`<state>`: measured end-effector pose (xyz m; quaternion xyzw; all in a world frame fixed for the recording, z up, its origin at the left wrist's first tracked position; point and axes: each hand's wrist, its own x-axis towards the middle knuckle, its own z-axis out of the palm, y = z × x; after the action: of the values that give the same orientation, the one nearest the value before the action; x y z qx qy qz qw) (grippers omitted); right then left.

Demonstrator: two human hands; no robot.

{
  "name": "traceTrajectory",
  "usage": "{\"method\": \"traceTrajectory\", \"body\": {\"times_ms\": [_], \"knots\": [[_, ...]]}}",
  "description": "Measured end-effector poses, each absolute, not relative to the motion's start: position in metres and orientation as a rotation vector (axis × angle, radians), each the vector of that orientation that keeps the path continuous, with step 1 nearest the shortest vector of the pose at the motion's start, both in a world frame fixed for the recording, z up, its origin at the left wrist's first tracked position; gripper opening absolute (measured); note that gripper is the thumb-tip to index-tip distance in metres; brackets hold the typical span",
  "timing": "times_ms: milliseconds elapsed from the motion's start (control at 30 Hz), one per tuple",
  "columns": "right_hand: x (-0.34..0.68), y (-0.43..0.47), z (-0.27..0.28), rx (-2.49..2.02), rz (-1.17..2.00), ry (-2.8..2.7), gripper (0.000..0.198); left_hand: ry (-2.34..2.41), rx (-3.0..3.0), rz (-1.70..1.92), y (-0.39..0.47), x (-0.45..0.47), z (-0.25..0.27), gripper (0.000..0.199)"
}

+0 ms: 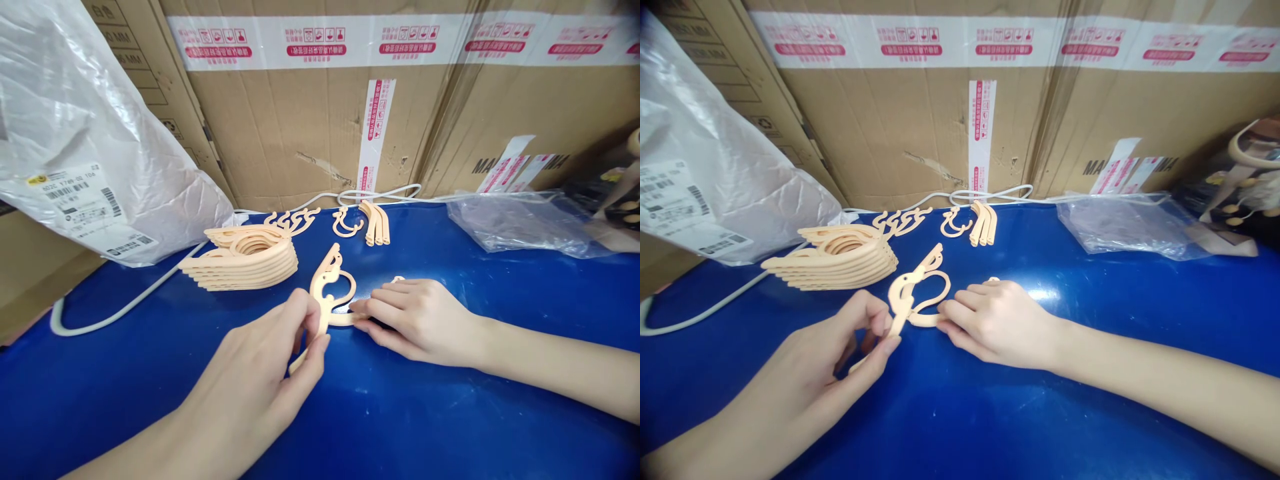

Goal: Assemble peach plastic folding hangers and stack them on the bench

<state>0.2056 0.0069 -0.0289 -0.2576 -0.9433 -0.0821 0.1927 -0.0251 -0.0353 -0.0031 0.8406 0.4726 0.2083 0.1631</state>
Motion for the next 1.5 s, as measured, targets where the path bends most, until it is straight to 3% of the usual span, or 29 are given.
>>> {"method": "traceTrajectory", "body": {"times_ms": [133, 267, 433, 600, 733, 1333, 1500], "knots": [[0.208, 0.004, -0.026, -0.494, -0.359, -2.541, 0.022, 1.166, 2.445, 0.625, -0.035, -0.024, -0.013, 0.012], [0.208, 0.003, -0.025, -0.409, -0.341, -2.563, 0.038, 0.938, 2.596, 0.664, -0.034, -0.024, -0.016, 0.018], [0.21, 0.005, -0.021, -0.529, 0.084, -2.39, 0.021, 0.771, 2.762, 0.675, -0.036, -0.022, -0.018, 0.002], [0.214, 0.015, -0.023, -0.842, 0.604, -1.96, 0.014, 0.916, 2.857, 0.658, -0.032, -0.023, -0.022, 0.025], [0.212, 0.027, -0.027, -0.984, 0.765, -1.709, 0.012, 1.132, 2.881, 0.467, -0.026, -0.025, -0.026, 0.036], [0.211, 0.037, -0.032, -1.026, 1.004, -1.673, 0.011, 1.335, 3.163, 0.5, -0.01, -0.032, -0.022, 0.031], [0.21, 0.035, -0.032, -0.983, 1.128, -1.673, 0.031, 1.306, 3.231, 0.59, -0.008, -0.03, -0.022, 0.03]]}}
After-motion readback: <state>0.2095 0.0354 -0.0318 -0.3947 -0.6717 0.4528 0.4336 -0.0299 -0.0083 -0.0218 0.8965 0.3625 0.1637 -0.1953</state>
